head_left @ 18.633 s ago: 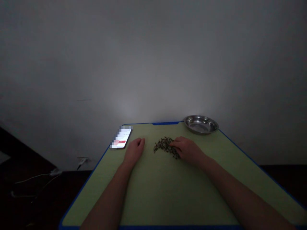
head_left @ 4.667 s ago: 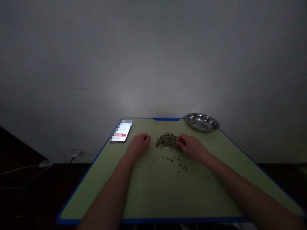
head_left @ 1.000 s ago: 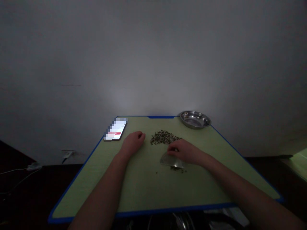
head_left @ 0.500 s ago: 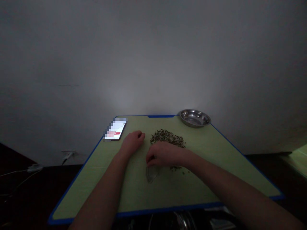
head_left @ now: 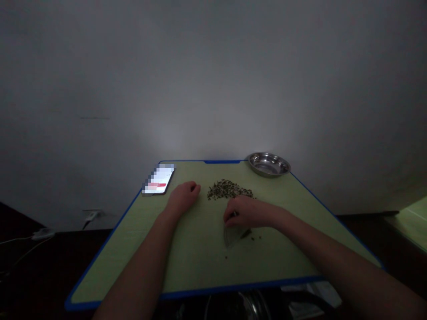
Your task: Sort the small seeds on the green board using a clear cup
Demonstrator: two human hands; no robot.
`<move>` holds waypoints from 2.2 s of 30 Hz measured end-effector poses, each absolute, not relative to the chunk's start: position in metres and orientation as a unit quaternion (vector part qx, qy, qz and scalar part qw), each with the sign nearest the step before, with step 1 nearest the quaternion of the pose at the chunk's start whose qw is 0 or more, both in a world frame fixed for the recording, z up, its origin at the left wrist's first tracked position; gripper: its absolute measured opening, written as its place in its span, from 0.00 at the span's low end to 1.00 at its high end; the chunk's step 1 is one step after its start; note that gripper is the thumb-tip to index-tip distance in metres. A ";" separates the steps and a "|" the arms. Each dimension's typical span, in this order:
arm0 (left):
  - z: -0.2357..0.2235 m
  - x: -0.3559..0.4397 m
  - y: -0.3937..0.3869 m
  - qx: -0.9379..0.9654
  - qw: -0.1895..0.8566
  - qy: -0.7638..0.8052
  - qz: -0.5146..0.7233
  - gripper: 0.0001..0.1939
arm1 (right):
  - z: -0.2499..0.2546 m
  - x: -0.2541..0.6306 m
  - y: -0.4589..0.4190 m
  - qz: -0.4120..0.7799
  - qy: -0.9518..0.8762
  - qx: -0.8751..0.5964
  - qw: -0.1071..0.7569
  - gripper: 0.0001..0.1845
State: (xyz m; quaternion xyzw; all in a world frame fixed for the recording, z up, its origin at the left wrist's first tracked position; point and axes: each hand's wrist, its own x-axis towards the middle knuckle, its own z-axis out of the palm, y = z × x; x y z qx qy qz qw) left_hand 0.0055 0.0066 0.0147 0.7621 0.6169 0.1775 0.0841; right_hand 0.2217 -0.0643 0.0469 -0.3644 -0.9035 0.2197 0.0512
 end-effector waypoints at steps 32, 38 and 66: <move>0.016 0.008 0.004 0.762 0.088 0.619 0.168 0.19 | 0.017 0.244 -0.117 0.266 -0.805 -0.507 0.157 0.06; 0.017 0.008 0.003 0.762 0.088 0.618 0.171 0.19 | 0.015 0.236 -0.125 0.271 -0.809 -0.500 0.148 0.06; 0.016 0.008 0.005 0.763 0.086 0.618 0.168 0.19 | 0.022 0.231 -0.128 0.343 -0.838 -0.410 0.106 0.08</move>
